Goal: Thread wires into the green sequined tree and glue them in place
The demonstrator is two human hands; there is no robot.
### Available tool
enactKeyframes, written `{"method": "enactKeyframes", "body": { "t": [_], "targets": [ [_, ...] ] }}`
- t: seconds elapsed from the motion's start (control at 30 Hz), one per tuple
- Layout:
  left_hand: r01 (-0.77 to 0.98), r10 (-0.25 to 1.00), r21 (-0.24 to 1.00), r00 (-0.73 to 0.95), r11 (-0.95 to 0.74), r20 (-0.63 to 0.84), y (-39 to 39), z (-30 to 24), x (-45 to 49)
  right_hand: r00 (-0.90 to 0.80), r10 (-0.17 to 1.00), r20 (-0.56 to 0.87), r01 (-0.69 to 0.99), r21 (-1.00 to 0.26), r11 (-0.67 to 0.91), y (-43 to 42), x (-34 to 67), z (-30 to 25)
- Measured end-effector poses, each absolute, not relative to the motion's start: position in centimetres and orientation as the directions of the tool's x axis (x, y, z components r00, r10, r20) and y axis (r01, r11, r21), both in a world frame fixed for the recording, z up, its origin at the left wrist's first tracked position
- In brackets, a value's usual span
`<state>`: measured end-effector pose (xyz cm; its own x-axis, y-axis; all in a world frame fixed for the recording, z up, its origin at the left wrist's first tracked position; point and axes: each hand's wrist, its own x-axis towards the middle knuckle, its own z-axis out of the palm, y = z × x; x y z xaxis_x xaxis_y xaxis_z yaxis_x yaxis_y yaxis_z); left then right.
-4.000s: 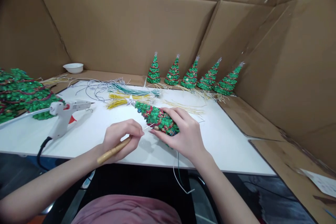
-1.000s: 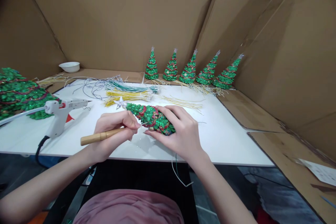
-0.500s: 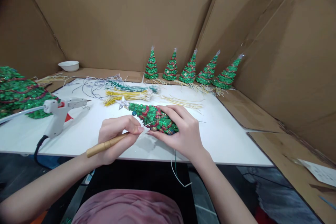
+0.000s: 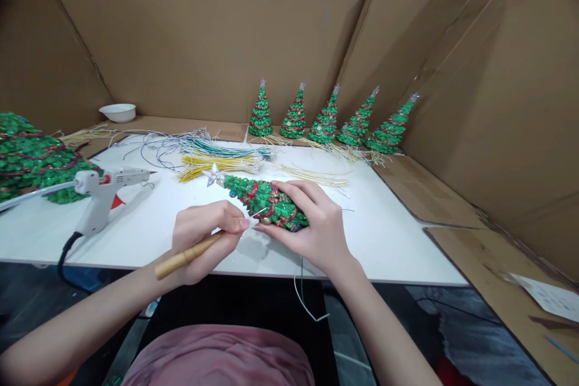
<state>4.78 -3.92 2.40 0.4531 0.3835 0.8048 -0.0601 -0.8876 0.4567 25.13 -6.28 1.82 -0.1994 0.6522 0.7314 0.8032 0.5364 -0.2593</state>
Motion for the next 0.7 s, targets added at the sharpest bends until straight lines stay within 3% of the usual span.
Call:
{"method": "enactKeyframes", "body": {
  "t": [0.2,0.37,0.5,0.7],
  "targets": [
    [0.232,0.181,0.068,0.511,-0.97,0.84,-4.5,2.8,4.8,-0.165,0.65,0.741,0.835,-0.246,0.492,-6.4,24.6,1.8],
    [0.322,0.166,-0.033,0.569,-0.946,0.805,-5.5,3.6,5.0,-0.167,0.656,0.737,0.846,-0.235,0.479,-6.6,24.4,1.7],
    [0.352,0.257,0.038,0.604,-0.935,0.754,-6.2,4.6,5.0,-0.166,0.649,0.743,0.85,-0.226,0.476,-6.7,24.2,1.7],
    [0.272,0.456,0.368,0.582,-0.889,0.673,-6.1,6.1,4.8,-0.157,0.638,0.754,0.864,-0.208,0.458,-6.8,23.8,1.8]
  ]
}}
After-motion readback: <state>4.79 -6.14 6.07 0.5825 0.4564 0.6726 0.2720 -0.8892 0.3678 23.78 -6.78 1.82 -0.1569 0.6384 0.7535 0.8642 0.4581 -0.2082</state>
